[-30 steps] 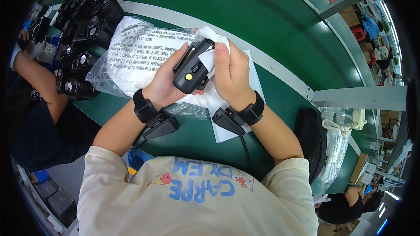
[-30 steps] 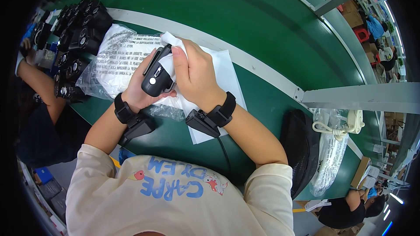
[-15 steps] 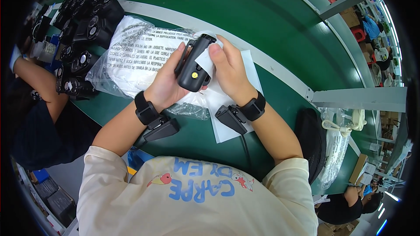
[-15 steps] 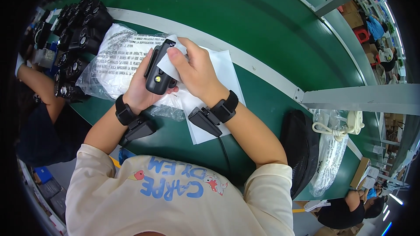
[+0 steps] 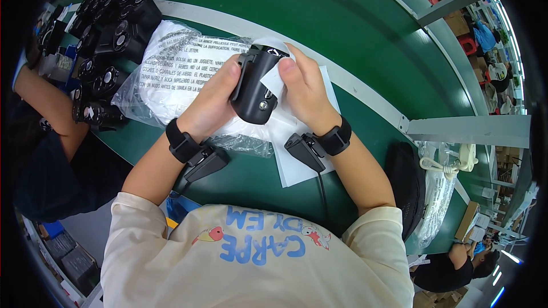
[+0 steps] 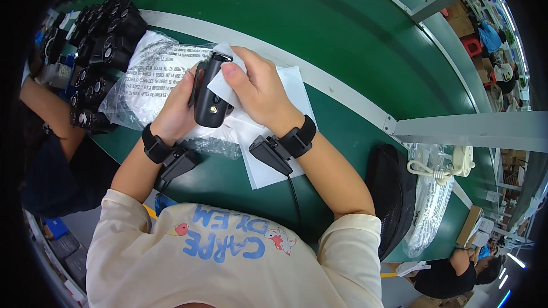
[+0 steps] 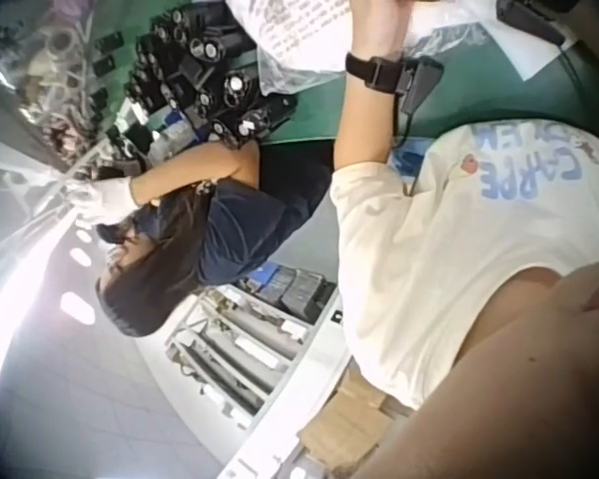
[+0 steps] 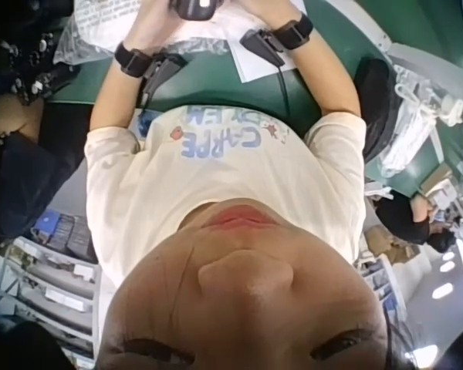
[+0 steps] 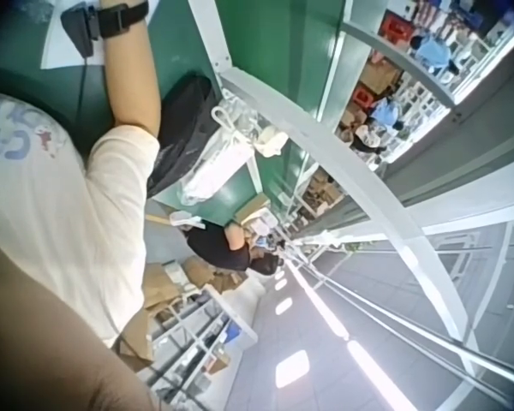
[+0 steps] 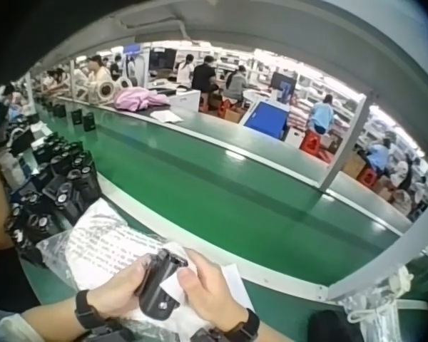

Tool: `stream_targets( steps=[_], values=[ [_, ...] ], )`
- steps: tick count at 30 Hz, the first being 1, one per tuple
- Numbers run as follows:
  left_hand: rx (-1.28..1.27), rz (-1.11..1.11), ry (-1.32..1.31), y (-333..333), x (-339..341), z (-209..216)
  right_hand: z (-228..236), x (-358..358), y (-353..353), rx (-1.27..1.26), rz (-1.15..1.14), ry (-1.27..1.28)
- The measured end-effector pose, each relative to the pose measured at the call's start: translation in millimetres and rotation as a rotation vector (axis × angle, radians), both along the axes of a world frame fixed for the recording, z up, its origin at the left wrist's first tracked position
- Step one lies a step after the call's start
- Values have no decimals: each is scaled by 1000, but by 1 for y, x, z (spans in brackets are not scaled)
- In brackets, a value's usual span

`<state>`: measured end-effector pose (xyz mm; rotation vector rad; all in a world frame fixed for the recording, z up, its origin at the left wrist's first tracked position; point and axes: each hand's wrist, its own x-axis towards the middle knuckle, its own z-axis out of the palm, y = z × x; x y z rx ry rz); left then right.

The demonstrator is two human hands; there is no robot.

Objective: Cleaning and inspecting handheld electronic devices at a production station.

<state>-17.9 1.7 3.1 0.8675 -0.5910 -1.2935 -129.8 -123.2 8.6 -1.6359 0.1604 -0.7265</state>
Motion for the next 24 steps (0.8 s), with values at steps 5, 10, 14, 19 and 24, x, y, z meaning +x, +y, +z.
stream_targets(
  steps=[5,10,14,19,24],
  values=[
    [-10,79,-84,0,-1,3,3,-4,-3,-86,-22,81],
    [-40,175,-151,0,-1,4,15,-5,-3,-208,-48,21],
    [-84,205,-292,-2,4,3,22,-6,-12,-386,-99,-14],
    [-104,211,-298,-3,4,3,23,-4,-14,-623,-151,-148],
    [-59,201,-306,-4,0,12,26,-2,-6,-782,-154,-170]
  ],
)
